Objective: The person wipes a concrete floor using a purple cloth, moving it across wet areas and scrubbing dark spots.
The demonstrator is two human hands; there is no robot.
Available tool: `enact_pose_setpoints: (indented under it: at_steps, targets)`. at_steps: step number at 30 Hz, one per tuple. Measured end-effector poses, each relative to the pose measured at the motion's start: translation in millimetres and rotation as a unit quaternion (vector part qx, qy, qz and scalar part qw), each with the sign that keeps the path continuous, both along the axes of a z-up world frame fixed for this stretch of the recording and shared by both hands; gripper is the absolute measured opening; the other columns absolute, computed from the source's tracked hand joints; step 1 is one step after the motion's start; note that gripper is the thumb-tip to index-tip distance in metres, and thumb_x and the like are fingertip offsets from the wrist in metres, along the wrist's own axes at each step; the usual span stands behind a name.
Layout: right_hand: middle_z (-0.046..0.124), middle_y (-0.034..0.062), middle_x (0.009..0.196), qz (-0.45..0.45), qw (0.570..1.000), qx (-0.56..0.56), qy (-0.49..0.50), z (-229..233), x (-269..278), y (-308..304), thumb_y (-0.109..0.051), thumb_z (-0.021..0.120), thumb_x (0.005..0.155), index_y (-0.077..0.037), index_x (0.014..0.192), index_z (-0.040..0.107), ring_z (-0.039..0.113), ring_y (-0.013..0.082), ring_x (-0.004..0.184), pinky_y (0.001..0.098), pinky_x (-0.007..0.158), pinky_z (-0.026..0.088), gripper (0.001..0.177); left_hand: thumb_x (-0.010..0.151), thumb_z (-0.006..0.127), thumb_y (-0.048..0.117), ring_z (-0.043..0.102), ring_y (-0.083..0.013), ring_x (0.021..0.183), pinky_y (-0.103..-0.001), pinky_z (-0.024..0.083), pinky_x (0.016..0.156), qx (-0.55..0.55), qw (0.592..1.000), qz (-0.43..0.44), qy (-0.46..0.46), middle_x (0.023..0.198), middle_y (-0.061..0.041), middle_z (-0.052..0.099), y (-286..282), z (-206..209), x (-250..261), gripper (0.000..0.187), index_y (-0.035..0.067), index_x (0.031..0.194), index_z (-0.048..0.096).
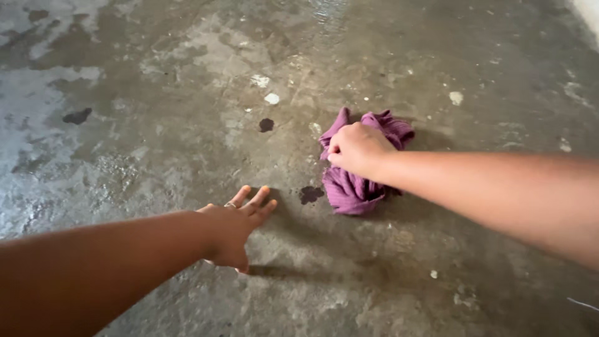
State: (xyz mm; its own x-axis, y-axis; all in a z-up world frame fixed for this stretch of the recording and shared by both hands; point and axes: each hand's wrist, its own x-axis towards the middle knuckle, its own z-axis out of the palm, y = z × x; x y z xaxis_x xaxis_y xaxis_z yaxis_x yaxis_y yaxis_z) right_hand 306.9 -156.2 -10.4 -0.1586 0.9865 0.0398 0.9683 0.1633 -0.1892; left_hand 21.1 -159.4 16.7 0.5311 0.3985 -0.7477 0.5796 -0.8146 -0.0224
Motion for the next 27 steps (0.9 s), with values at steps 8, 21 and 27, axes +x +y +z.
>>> enact_pose_setpoints:
  at_steps: [8, 21, 27]
  targets:
    - [0.067, 0.0107, 0.087, 0.318, 0.948, 0.020, -0.027, -40, -60, -58, -0.019, 0.065, 0.089, -0.011, 0.083, 0.072, 0.069, 0.0275, 0.079, 0.0438, 0.067, 0.058, 0.012, 0.083, 0.080, 0.048, -0.013, -0.0307, 0.160, -0.058, 0.036, 0.119, -0.005, 1.000, 0.011, 0.002, 0.172, -0.001, -0.027, 0, 0, 3, 0.127, 0.024, 0.164, -0.014]
    - [0.075, 0.0141, 0.085, 0.116, 0.992, 0.020, 0.055, -29, -33, -27, -0.019, 0.062, 0.078, -0.012, 0.080, 0.078, 0.073, 0.0323, 0.079, 0.0468, 0.073, 0.058, 0.017, 0.081, 0.081, 0.046, -0.013, -0.0307, 0.160, -0.058, 0.036, 0.118, -0.009, 1.000, 0.008, -0.013, 0.172, -0.001, -0.027, 2, -3, -1, 0.128, 0.025, 0.164, -0.013]
    - [0.068, 0.0075, 0.096, 0.367, 0.929, -0.033, -0.037, -39, -52, -52, -0.021, 0.064, 0.085, -0.013, 0.090, 0.072, 0.072, 0.0238, 0.088, 0.0389, 0.067, 0.058, 0.013, 0.082, 0.082, 0.048, -0.013, -0.0312, 0.161, -0.064, 0.031, 0.119, -0.007, 1.000, 0.013, 0.005, 0.172, 0.000, -0.028, -1, 0, 4, 0.128, 0.025, 0.165, -0.013]
